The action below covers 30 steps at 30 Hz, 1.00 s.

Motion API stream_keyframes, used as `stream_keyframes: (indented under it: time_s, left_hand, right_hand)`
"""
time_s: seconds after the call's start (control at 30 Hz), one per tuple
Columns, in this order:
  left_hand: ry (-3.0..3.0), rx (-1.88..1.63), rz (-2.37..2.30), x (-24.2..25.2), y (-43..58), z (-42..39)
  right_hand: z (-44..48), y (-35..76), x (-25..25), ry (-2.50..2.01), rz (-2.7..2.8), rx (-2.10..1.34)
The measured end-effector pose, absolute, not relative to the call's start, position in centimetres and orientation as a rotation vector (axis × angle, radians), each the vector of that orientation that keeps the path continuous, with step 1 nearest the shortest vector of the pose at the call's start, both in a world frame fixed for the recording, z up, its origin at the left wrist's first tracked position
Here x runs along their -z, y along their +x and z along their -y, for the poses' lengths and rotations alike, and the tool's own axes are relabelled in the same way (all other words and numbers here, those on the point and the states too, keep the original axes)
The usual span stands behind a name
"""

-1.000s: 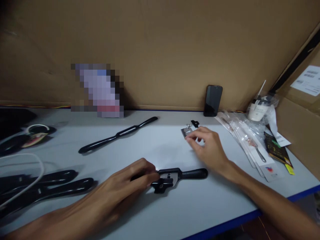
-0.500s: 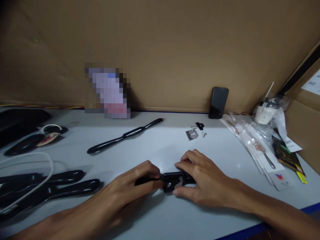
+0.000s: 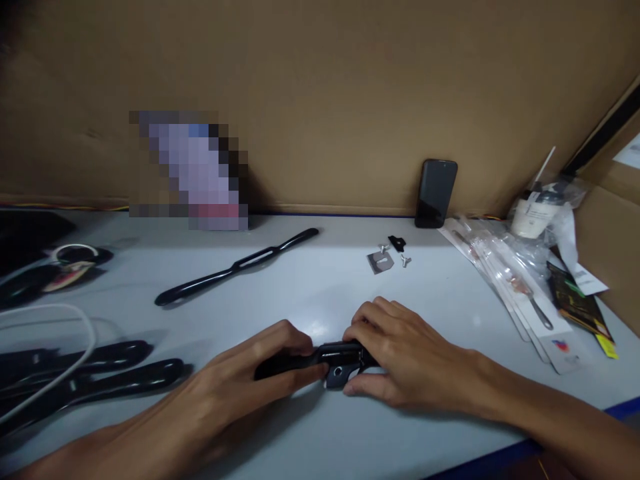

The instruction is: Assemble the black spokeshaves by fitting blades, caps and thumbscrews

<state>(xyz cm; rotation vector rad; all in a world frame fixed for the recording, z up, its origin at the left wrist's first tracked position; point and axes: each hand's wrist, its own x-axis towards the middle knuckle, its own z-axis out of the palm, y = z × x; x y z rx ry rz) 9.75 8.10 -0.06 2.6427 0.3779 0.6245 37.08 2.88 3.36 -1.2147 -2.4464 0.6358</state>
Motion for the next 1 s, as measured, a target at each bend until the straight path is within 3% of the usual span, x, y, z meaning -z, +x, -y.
stream_keyframes:
  time_s: [0.67,0.87,1.0]
  left_hand:
    - [2.643,-0.608,-0.379,0.0,9.9,-8.1]
    - [2.653,-0.565,-0.39,-0.7,10.1,-8.2]
    - [2.666,-0.59,-0.383,-0.8,10.2,-8.4]
  right_hand:
    - [-3.2,37.5,-3.7,-1.074,2.436,-0.529]
    - [-7.7,42.3,-2.3,-1.649,1.944,-0.169]
    - [-10.3,44.6,-0.9,-1.774,1.852,-0.107]
